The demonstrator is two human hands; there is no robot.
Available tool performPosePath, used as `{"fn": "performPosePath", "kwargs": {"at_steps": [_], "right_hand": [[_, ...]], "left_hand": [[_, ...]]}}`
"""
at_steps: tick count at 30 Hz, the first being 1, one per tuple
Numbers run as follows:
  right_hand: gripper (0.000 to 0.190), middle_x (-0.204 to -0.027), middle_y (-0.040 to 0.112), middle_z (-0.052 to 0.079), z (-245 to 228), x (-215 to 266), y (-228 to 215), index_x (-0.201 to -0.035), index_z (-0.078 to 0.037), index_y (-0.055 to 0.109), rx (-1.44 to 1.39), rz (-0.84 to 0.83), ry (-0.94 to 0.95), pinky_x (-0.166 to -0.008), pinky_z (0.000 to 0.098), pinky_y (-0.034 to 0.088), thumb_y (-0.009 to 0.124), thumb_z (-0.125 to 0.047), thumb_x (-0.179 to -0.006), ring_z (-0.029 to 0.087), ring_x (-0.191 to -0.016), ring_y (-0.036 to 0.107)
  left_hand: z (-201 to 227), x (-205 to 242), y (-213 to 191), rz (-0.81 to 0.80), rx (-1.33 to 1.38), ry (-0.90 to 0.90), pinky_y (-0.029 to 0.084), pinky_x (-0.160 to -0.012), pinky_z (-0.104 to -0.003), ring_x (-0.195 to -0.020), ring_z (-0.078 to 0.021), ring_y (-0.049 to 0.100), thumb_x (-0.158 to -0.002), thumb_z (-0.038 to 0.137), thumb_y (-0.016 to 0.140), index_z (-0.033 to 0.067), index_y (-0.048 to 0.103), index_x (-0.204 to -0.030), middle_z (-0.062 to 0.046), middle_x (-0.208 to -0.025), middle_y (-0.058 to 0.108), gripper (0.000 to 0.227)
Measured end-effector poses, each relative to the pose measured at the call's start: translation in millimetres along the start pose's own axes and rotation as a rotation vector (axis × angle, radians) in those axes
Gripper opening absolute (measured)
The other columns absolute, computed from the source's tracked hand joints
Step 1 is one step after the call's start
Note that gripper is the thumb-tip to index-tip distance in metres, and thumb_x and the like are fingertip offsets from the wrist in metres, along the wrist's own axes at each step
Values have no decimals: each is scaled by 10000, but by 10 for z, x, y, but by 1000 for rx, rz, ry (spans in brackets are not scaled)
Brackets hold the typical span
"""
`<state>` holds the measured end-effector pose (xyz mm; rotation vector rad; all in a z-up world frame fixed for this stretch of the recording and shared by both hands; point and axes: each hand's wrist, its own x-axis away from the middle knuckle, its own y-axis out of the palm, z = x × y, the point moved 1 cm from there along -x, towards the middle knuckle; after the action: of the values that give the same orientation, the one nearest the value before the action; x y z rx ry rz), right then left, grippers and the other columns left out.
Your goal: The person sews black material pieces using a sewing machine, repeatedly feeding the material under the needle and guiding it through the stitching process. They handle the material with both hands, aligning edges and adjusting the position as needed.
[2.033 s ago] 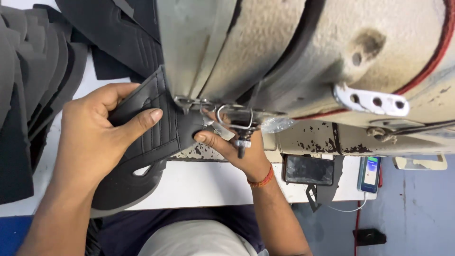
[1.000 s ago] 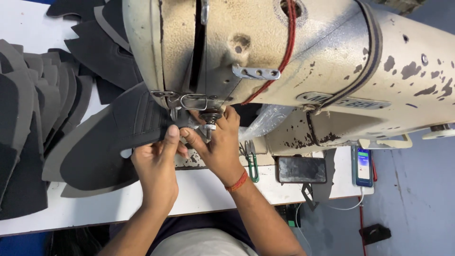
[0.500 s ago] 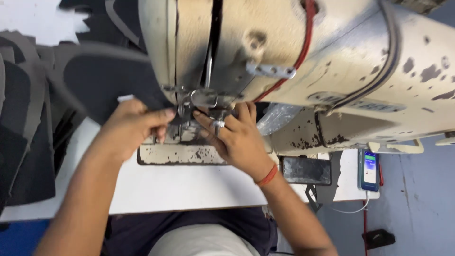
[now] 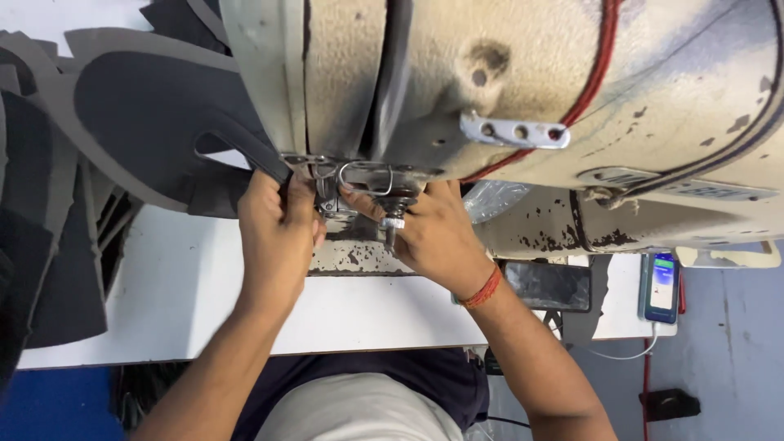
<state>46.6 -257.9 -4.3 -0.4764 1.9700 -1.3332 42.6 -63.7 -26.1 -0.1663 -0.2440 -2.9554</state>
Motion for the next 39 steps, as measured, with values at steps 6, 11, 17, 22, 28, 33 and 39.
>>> {"fn": "performPosePath", "kwargs": {"at_steps": [6,11,17,22,28,33,39], "right_hand": [[677,-1343,654,19,-125,29,-168,-1396,-259,665,52,44,62,-1030,460,404,721,-41,-757,306,-1179,540],[176,-1170,651,71,-9,661,-796,-1127,-13,675,354,776,304,-1109,467,449,676,-3,-952,253,-1196,587],[411,-1297,416,83,692,1806,-296,-1342,-173,403,752,803,633,-1227,577,300,629,-401,-1086,260,-1374,343],[565,-1445,348,158,545,1734,-287,-1496,-78,335,650,774,571,-1273,590,240,628,-404,-1140,325,-1483,249],[464,-1332,396,136,224,1560,-709,-1429,-87,449,480,847,587,-1223,486,344,695,-340,-1127,278,-1415,343],[323,-1387,487,171,-240,1488,-421,-1377,-15,528,445,894,571,-1231,491,332,722,-112,-1138,335,-1411,395],[238,-783,574,82,-926,1245,801,-1072,-36,665,-621,199,804,-500,292,487,735,-14,-845,178,-644,594]], "left_hand": [[-50,-166,-57,-52,106,-108,380,-395,-273,-477,-65,432,-1069,42,468,1,521,-998,-30,-724,552,97],[-37,-156,-53,-44,146,-161,351,-393,-256,-466,-53,412,-1055,35,473,20,531,-1011,-21,-715,548,75],[-112,-206,-35,-30,149,-161,326,-393,-258,-466,-49,404,-1055,30,463,21,518,-1010,-15,-703,539,72],[3,-54,3,-26,160,-140,335,-397,-257,-460,-47,394,-1062,85,488,26,534,-1004,-5,-692,525,95],[-105,99,-394,-42,68,-105,405,-436,-251,-499,-64,471,-1035,159,625,9,591,-933,-24,-711,569,185],[-192,233,-996,260,-201,201,450,-559,-279,-653,-110,539,-1000,61,703,-12,658,-1108,-51,-932,657,138],[108,-290,-1200,19,612,39,607,-887,-391,-913,-190,702,-808,-160,627,9,645,-1043,-83,-1049,734,291]]}}
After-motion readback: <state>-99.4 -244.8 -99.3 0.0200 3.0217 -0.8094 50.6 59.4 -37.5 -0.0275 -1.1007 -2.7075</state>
